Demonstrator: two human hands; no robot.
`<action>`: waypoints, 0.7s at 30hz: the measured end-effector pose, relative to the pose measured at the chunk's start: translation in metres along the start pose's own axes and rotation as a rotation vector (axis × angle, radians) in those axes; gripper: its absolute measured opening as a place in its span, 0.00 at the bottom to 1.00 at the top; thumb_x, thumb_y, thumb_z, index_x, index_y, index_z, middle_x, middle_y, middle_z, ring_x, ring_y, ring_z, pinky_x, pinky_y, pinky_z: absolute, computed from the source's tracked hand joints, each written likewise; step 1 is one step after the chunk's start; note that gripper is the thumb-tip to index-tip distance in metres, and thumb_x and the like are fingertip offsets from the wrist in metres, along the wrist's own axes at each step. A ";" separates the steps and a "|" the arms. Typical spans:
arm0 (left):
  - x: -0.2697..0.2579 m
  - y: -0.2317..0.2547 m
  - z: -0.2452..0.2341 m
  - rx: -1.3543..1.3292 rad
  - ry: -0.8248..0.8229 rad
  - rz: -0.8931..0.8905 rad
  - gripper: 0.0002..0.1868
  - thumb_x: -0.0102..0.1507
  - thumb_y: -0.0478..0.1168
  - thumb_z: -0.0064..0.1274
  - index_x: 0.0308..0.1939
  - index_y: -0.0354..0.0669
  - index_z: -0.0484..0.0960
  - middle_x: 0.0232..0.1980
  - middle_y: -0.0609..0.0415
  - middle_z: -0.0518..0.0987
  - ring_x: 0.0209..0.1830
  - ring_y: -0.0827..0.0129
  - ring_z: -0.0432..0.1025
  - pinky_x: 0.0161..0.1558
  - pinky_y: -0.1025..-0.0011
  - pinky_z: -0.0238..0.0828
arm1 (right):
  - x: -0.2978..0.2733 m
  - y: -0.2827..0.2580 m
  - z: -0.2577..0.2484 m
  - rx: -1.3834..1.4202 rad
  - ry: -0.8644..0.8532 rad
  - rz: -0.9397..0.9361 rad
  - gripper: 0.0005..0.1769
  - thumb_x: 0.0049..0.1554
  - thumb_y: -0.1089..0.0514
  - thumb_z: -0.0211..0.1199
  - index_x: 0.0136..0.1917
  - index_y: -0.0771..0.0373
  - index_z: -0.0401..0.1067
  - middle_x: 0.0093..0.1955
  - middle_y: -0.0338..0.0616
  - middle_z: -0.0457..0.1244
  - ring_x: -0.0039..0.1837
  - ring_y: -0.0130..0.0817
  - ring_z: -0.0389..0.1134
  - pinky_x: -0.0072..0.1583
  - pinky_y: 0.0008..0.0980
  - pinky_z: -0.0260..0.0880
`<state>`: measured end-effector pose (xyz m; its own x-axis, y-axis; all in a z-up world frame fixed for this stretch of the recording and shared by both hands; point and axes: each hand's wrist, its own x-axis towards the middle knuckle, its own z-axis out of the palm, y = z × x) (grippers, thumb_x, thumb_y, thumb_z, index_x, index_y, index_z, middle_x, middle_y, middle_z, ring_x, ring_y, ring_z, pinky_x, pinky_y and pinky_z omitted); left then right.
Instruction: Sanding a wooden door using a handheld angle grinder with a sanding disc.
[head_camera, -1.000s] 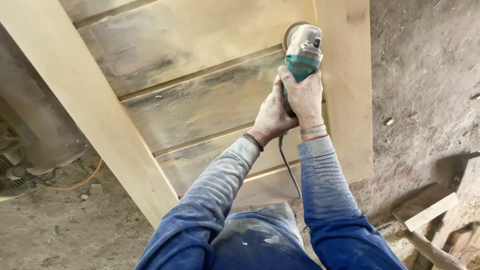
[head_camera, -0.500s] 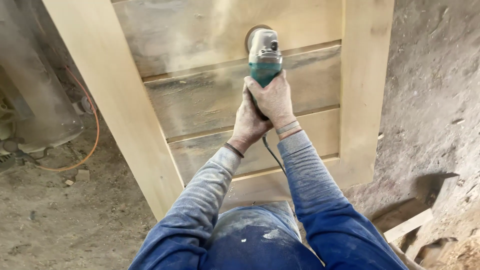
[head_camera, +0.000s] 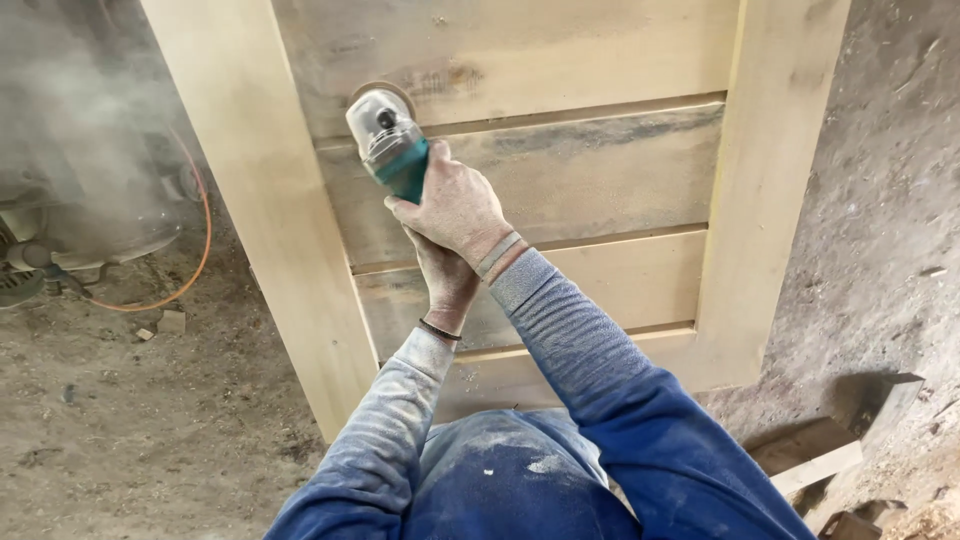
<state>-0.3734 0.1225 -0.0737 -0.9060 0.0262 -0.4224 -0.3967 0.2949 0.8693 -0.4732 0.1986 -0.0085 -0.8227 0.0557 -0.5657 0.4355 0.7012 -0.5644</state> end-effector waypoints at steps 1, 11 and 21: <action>-0.002 -0.005 0.003 0.006 0.076 0.012 0.61 0.58 0.51 0.70 0.74 0.35 0.36 0.69 0.33 0.61 0.66 0.49 0.69 0.65 0.53 0.75 | 0.000 -0.003 -0.001 -0.080 -0.051 -0.032 0.47 0.51 0.36 0.71 0.64 0.76 0.56 0.45 0.61 0.70 0.47 0.52 0.76 0.51 0.41 0.80; -0.031 0.028 0.095 -0.171 -0.129 -0.052 0.50 0.64 0.51 0.63 0.75 0.37 0.43 0.68 0.39 0.68 0.64 0.55 0.74 0.63 0.59 0.81 | -0.030 0.080 -0.056 -0.114 0.014 0.205 0.48 0.51 0.34 0.72 0.63 0.75 0.58 0.49 0.61 0.69 0.47 0.49 0.76 0.51 0.40 0.80; -0.041 0.080 0.142 -0.151 -0.280 -0.036 0.58 0.56 0.50 0.67 0.75 0.38 0.42 0.61 0.33 0.77 0.57 0.43 0.78 0.57 0.54 0.77 | -0.058 0.144 -0.105 -0.002 0.317 0.244 0.44 0.49 0.38 0.75 0.59 0.77 0.62 0.48 0.66 0.69 0.52 0.58 0.75 0.55 0.46 0.77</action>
<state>-0.3468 0.2808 -0.0232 -0.8235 0.2865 -0.4897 -0.4642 0.1559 0.8719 -0.4016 0.3714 0.0061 -0.7675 0.4368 -0.4692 0.6314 0.6418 -0.4352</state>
